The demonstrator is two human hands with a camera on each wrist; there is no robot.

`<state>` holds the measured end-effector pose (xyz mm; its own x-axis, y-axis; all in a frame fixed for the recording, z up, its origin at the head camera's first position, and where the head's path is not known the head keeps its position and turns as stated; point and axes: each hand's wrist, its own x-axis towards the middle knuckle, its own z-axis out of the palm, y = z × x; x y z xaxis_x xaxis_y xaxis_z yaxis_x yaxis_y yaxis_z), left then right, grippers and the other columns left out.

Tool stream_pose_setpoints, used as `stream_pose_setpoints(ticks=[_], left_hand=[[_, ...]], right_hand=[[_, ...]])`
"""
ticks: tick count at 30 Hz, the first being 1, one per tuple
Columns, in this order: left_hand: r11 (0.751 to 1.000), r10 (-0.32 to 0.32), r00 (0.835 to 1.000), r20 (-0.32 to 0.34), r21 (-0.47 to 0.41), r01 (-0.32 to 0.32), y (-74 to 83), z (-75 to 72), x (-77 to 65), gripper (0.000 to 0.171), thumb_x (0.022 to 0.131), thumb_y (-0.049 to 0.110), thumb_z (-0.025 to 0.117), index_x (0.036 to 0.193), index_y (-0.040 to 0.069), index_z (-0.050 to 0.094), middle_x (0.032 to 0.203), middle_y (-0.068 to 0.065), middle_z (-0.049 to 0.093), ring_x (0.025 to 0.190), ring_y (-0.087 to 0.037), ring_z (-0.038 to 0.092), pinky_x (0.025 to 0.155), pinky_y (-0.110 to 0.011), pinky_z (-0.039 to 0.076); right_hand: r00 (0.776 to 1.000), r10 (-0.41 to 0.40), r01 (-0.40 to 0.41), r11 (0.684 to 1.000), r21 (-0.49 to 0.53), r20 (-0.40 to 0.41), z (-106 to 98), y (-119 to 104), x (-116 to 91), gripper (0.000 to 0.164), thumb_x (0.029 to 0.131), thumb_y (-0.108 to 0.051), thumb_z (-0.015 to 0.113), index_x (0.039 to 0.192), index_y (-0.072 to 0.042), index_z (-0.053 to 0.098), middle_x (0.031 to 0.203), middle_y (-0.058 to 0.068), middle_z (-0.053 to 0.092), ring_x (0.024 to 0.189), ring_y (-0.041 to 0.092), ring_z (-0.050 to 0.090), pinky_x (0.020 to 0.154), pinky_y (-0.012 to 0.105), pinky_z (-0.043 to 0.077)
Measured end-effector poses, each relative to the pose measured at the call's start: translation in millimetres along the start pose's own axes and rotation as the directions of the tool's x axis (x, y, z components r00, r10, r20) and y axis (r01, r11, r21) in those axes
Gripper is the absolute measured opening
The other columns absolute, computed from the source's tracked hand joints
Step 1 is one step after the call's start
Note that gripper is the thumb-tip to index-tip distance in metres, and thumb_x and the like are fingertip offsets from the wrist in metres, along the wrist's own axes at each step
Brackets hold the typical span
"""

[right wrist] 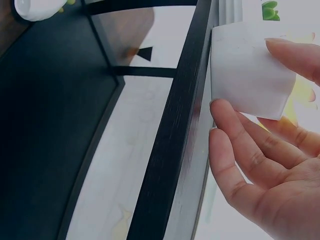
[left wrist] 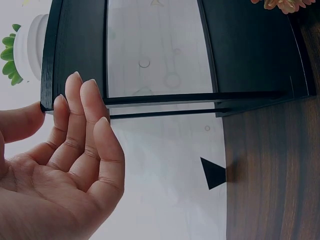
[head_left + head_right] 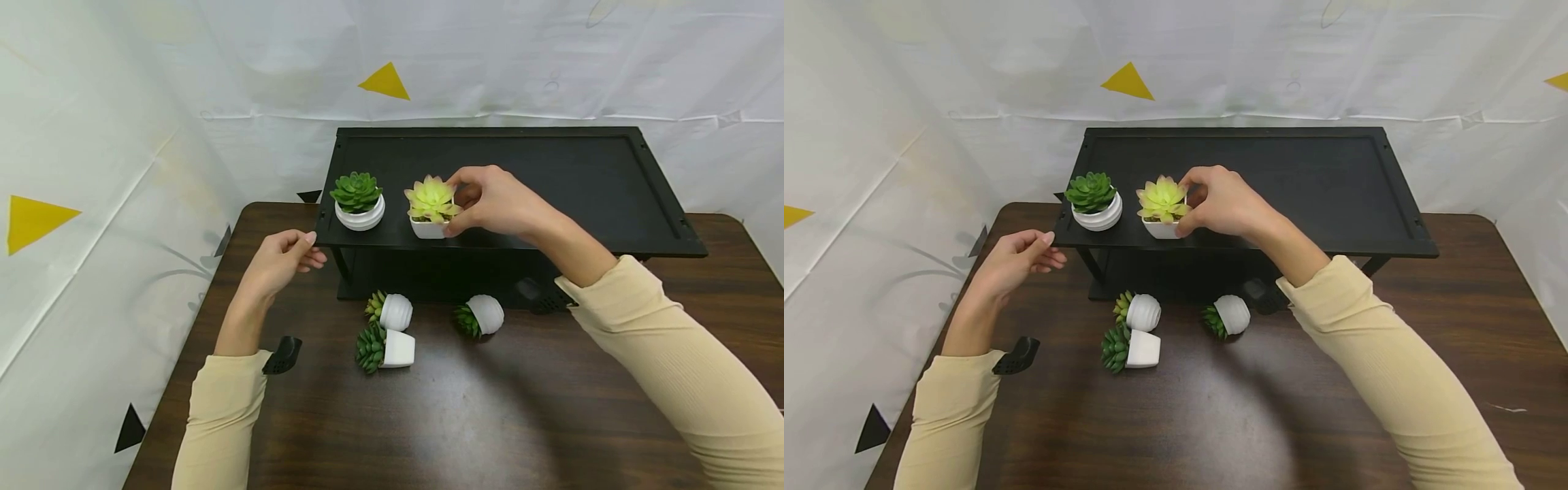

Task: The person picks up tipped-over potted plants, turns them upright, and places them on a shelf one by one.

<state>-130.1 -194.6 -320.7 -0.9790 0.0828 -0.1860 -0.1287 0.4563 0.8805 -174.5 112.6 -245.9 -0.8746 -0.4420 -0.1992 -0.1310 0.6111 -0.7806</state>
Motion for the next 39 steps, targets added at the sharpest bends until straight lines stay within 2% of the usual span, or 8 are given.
stream_pose_setpoints(ticks=[5, 24, 32, 39], left_hand=[[1.0, 0.001, 1.0, -0.002, 0.001, -0.001, 0.1, 0.4, -0.1, 0.037, 0.099, 0.028, 0.041, 0.104, -0.005, 0.056, 0.091, -0.014, 0.063, 0.081, -0.015, 0.062, 0.075, -0.028, 0.046], [1.0, 0.006, 1.0, 0.002, -0.003, -0.006, 0.0, 0.5, 0.4, 0.04, 0.099, 0.028, 0.04, 0.107, -0.009, 0.054, 0.092, -0.015, 0.063, 0.081, -0.015, 0.061, 0.078, -0.033, 0.046], [1.0, 0.003, 1.0, 0.0, -0.008, -0.003, -0.4, -0.1, 0.4, 0.037, 0.099, 0.028, 0.041, 0.105, -0.006, 0.056, 0.091, -0.013, 0.063, 0.08, -0.014, 0.062, 0.074, -0.027, 0.046], [1.0, 0.005, 1.0, 0.0, 0.0, -0.005, -0.2, 0.2, 0.5, 0.037, 0.099, 0.028, 0.04, 0.104, -0.005, 0.056, 0.092, -0.015, 0.063, 0.082, -0.015, 0.061, 0.078, -0.034, 0.046]], right_hand=[[1.0, 0.005, -0.005, 1.0, 0.011, -0.005, 1.5, -0.7, 3.1, 0.058, 0.072, -0.005, 0.074, 0.123, -0.002, 0.048, 0.108, 0.016, 0.061, 0.101, 0.024, 0.054, 0.083, 0.039, 0.045], [1.0, 0.006, -0.006, 0.998, 0.059, -0.009, 4.5, -0.1, 11.4, 0.058, 0.073, -0.003, 0.073, 0.124, 0.0, 0.048, 0.106, 0.018, 0.061, 0.1, 0.025, 0.054, 0.084, 0.039, 0.043], [1.0, 0.004, -0.004, 0.998, 0.069, -0.004, 6.4, 1.6, 13.0, 0.055, 0.073, -0.003, 0.073, 0.123, 0.0, 0.048, 0.105, 0.018, 0.062, 0.097, 0.026, 0.055, 0.083, 0.039, 0.043], [1.0, -0.013, 0.012, 0.998, 0.064, 0.013, 6.3, 2.1, 14.1, 0.056, 0.074, -0.001, 0.072, 0.125, 0.001, 0.046, 0.106, 0.019, 0.061, 0.098, 0.027, 0.056, 0.083, 0.039, 0.044]])
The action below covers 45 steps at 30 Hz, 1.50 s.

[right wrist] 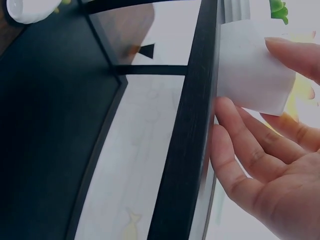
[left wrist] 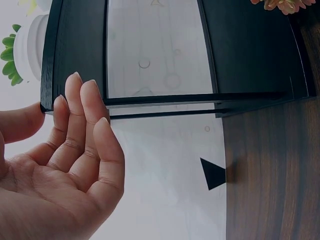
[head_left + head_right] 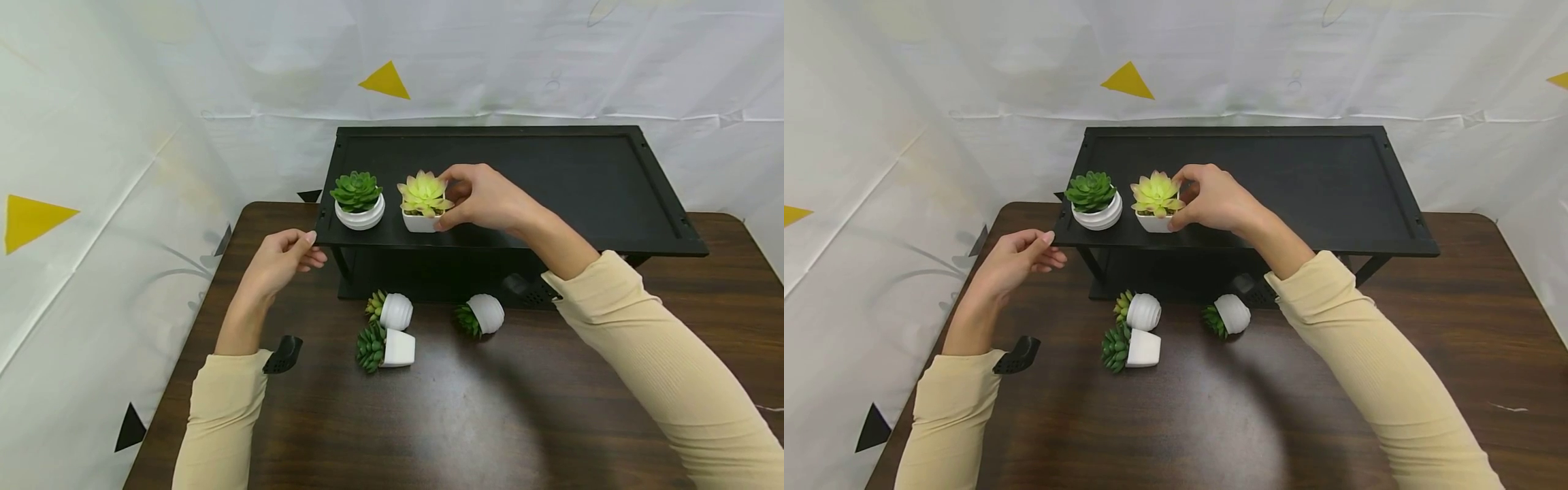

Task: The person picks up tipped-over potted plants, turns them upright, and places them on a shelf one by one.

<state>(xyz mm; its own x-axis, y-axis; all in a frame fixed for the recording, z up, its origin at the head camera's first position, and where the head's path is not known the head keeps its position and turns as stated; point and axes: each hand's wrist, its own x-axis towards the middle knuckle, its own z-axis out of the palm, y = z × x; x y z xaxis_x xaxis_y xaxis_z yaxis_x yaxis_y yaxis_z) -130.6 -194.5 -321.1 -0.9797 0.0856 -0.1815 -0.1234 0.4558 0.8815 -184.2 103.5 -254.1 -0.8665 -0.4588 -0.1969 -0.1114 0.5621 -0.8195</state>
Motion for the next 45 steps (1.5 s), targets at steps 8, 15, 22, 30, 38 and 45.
stream_pose_setpoints(ticks=[8, 15, 22, 30, 38, 45], left_hand=[[1.0, 0.003, 1.0, 0.001, -0.003, -0.003, 0.0, 0.4, 1.1, 0.037, 0.099, 0.028, 0.041, 0.102, -0.006, 0.055, 0.092, -0.015, 0.063, 0.081, -0.015, 0.061, 0.08, -0.038, 0.046], [1.0, 0.001, 1.0, -0.006, 0.001, -0.001, 0.3, 0.5, 2.0, 0.035, 0.099, 0.028, 0.041, 0.103, -0.004, 0.056, 0.09, -0.013, 0.063, 0.08, -0.014, 0.062, 0.075, -0.029, 0.046], [1.0, -0.004, 1.0, -0.002, -0.012, 0.004, 0.0, 0.8, 2.0, 0.035, 0.099, 0.028, 0.041, 0.103, -0.004, 0.056, 0.091, -0.014, 0.063, 0.081, -0.015, 0.062, 0.08, -0.038, 0.046], [1.0, -0.005, 1.0, -0.003, -0.005, 0.005, 0.7, 1.5, 2.3, 0.037, 0.099, 0.029, 0.041, 0.104, -0.004, 0.056, 0.091, -0.014, 0.064, 0.081, -0.016, 0.062, 0.079, -0.036, 0.046], [1.0, -0.009, 1.0, -0.004, -0.009, 0.009, 0.2, 1.8, 2.8, 0.039, 0.098, 0.031, 0.041, 0.103, -0.005, 0.056, 0.091, -0.013, 0.064, 0.081, -0.015, 0.061, 0.077, -0.031, 0.046], [1.0, -0.007, 1.0, -0.003, -0.011, 0.007, 0.1, 2.0, 2.6, 0.038, 0.098, 0.03, 0.042, 0.103, -0.005, 0.056, 0.09, -0.012, 0.064, 0.08, -0.014, 0.062, 0.076, -0.03, 0.046]], right_hand=[[0.999, -0.015, 0.015, 1.0, -0.004, 0.046, -5.2, 0.0, -2.6, 0.06, 0.078, -0.002, 0.069, 0.131, 0.001, 0.041, 0.112, 0.02, 0.059, 0.102, 0.028, 0.055, 0.084, 0.039, 0.044], [0.998, -0.007, 0.006, 1.0, 0.02, 0.066, -8.6, 1.1, -6.3, 0.066, 0.079, -0.003, 0.069, 0.136, -0.001, 0.037, 0.118, 0.021, 0.056, 0.106, 0.028, 0.054, 0.087, 0.041, 0.044], [0.998, 0.005, -0.004, 1.0, -0.012, 0.068, -13.2, 2.8, -13.2, 0.066, 0.08, -0.007, 0.069, 0.136, -0.001, 0.035, 0.12, 0.021, 0.055, 0.104, 0.028, 0.056, 0.087, 0.043, 0.043], [0.998, 0.009, -0.009, 1.0, -0.004, 0.068, -17.6, 4.9, -24.0, 0.059, 0.081, -0.009, 0.069, 0.133, -0.002, 0.042, 0.114, 0.017, 0.059, 0.098, 0.023, 0.059, 0.088, 0.041, 0.042], [0.998, -0.035, 0.036, 0.999, -0.029, 0.055, -18.5, 9.5, -34.8, 0.053, 0.081, -0.011, 0.069, 0.128, -0.001, 0.046, 0.112, 0.016, 0.06, 0.094, 0.022, 0.06, 0.082, 0.037, 0.044], [0.998, -0.051, 0.052, 0.999, -0.005, 0.041, -18.5, 13.7, -44.4, 0.048, 0.081, -0.011, 0.069, 0.124, -0.001, 0.05, 0.11, 0.014, 0.061, 0.09, 0.02, 0.06, 0.077, 0.032, 0.046]])
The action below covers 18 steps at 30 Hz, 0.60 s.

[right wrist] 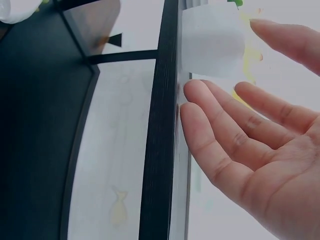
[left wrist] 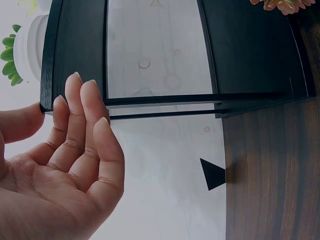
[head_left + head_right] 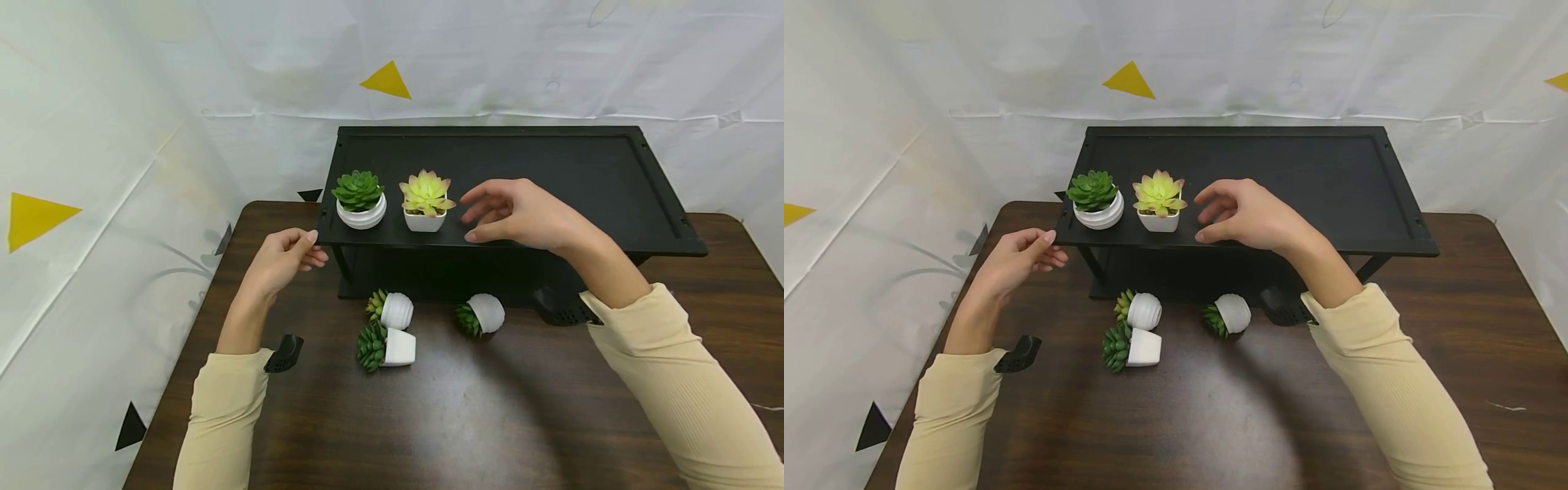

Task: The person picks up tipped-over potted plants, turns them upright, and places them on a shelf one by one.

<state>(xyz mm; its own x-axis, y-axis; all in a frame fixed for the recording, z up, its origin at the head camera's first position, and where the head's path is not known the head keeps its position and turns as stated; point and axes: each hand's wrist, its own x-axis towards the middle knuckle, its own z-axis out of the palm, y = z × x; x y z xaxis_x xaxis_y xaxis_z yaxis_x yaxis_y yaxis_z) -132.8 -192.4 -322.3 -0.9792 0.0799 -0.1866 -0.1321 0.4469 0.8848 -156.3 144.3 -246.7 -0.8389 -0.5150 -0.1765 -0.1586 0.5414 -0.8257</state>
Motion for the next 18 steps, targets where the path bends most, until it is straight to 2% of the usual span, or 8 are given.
stream_pose_setpoints(ticks=[7, 18], left_hand=[[1.0, 0.002, 1.0, 0.002, -0.002, -0.002, -0.2, 0.0, 0.6, 0.036, 0.099, 0.029, 0.042, 0.103, -0.004, 0.056, 0.089, -0.011, 0.064, 0.079, -0.012, 0.062, 0.076, -0.031, 0.047], [1.0, 0.006, 1.0, 0.004, -0.007, -0.006, -0.2, 0.2, 0.1, 0.036, 0.099, 0.029, 0.041, 0.102, -0.005, 0.055, 0.088, -0.01, 0.064, 0.079, -0.011, 0.062, 0.076, -0.031, 0.047]], right_hand=[[0.999, -0.034, 0.034, 0.999, -0.003, 0.003, 1.8, 2.6, -12.2, 0.043, 0.083, -0.009, 0.068, 0.121, 0.0, 0.052, 0.108, 0.013, 0.061, 0.09, 0.019, 0.06, 0.078, 0.03, 0.047], [0.987, -0.127, 0.124, 0.992, 0.029, 0.096, 13.2, 12.7, -32.1, 0.04, 0.082, -0.004, 0.067, 0.119, 0.002, 0.052, 0.109, 0.013, 0.058, 0.093, 0.019, 0.059, 0.078, 0.027, 0.049]])
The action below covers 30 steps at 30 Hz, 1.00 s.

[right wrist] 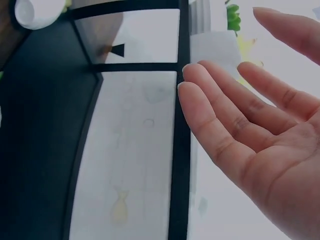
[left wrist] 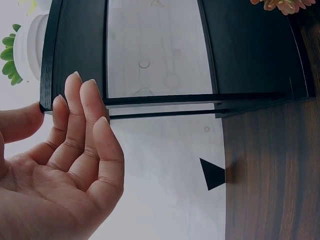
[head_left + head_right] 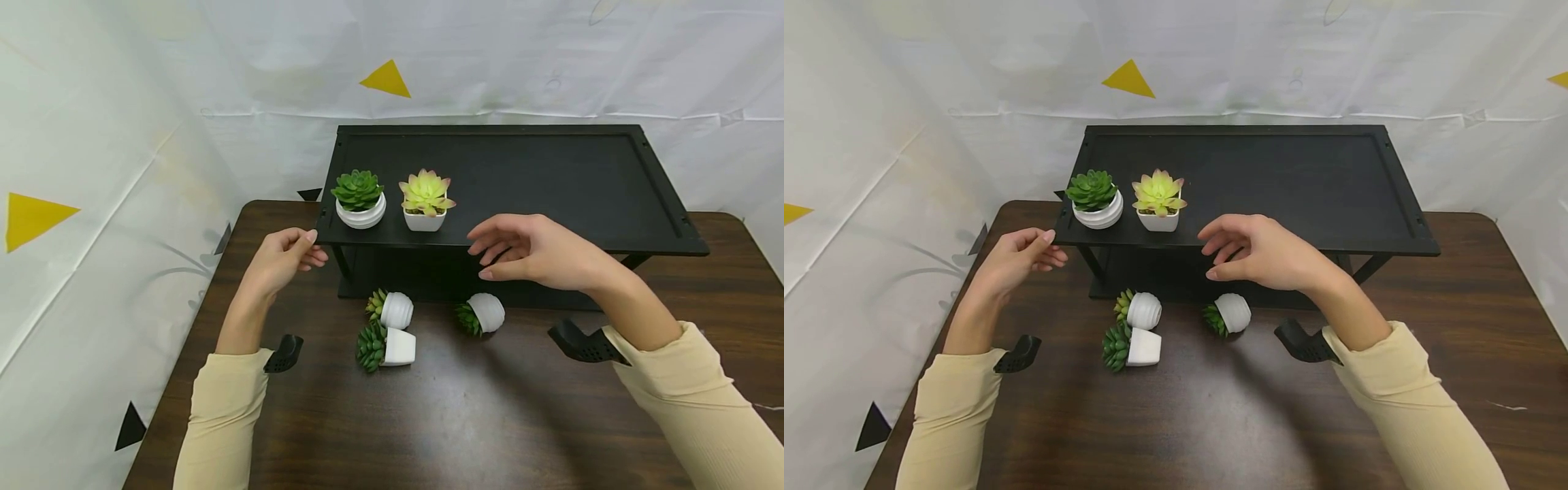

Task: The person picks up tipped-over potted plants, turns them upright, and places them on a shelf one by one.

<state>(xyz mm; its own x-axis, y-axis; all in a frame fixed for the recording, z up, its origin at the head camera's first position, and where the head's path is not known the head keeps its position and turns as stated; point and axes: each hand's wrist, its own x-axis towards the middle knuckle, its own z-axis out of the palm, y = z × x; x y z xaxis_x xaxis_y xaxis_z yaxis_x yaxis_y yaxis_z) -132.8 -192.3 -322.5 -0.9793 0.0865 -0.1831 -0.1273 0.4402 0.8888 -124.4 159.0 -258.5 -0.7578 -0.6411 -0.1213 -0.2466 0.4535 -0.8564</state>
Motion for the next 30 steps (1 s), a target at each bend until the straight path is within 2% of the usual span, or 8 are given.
stream_pose_setpoints(ticks=[9, 16, 20, 25, 30], left_hand=[[1.0, -0.003, 1.0, 0.0, 0.0, 0.003, 0.2, 0.1, 0.2, 0.037, 0.099, 0.029, 0.042, 0.102, -0.005, 0.055, 0.089, -0.011, 0.064, 0.079, -0.012, 0.062, 0.077, -0.032, 0.046], [1.0, -0.001, 1.0, 0.003, 0.0, 0.001, -0.2, -0.2, 0.1, 0.037, 0.099, 0.029, 0.041, 0.103, -0.005, 0.056, 0.089, -0.012, 0.063, 0.079, -0.012, 0.061, 0.079, -0.036, 0.046], [1.0, -0.001, 1.0, 0.003, 0.006, 0.001, -0.2, -0.1, -0.1, 0.037, 0.099, 0.029, 0.041, 0.103, -0.004, 0.055, 0.09, -0.012, 0.063, 0.079, -0.012, 0.061, 0.077, -0.033, 0.047], [1.0, -0.001, 1.0, 0.003, 0.007, 0.001, 0.0, 0.1, 0.1, 0.037, 0.099, 0.029, 0.041, 0.103, -0.005, 0.055, 0.091, -0.014, 0.063, 0.08, -0.013, 0.062, 0.078, -0.034, 0.047], [1.0, -0.003, 1.0, -0.002, 0.007, 0.003, 0.1, 0.4, 0.1, 0.038, 0.099, 0.029, 0.041, 0.103, -0.006, 0.055, 0.092, -0.015, 0.063, 0.081, -0.014, 0.062, 0.079, -0.035, 0.046]], right_hand=[[0.996, -0.088, 0.089, 0.991, -0.105, 0.016, 12.8, 27.0, -15.6, 0.041, 0.081, -0.01, 0.07, 0.119, -0.005, 0.054, 0.113, 0.006, 0.058, 0.098, 0.013, 0.056, 0.082, 0.032, 0.048], [0.994, -0.105, 0.103, 0.989, -0.103, -0.016, 22.5, 56.1, -22.4, 0.042, 0.079, -0.009, 0.072, 0.118, -0.005, 0.056, 0.116, 0.01, 0.057, 0.098, 0.01, 0.056, 0.08, 0.033, 0.048], [0.996, -0.082, 0.079, 0.993, -0.09, -0.035, 27.4, 75.5, -24.6, 0.046, 0.079, -0.009, 0.072, 0.121, -0.005, 0.054, 0.118, 0.011, 0.056, 0.098, 0.011, 0.054, 0.079, 0.036, 0.048], [0.999, -0.024, 0.02, 0.997, -0.079, -0.047, 33.7, 96.3, -25.2, 0.047, 0.078, -0.009, 0.072, 0.122, -0.005, 0.054, 0.119, 0.011, 0.055, 0.098, 0.023, 0.052, 0.079, 0.04, 0.048], [0.997, 0.042, -0.047, 0.995, -0.084, -0.062, 39.7, 109.1, -24.6, 0.048, 0.078, -0.012, 0.073, 0.121, -0.003, 0.055, 0.116, 0.015, 0.054, 0.099, 0.029, 0.05, 0.077, 0.036, 0.048]])
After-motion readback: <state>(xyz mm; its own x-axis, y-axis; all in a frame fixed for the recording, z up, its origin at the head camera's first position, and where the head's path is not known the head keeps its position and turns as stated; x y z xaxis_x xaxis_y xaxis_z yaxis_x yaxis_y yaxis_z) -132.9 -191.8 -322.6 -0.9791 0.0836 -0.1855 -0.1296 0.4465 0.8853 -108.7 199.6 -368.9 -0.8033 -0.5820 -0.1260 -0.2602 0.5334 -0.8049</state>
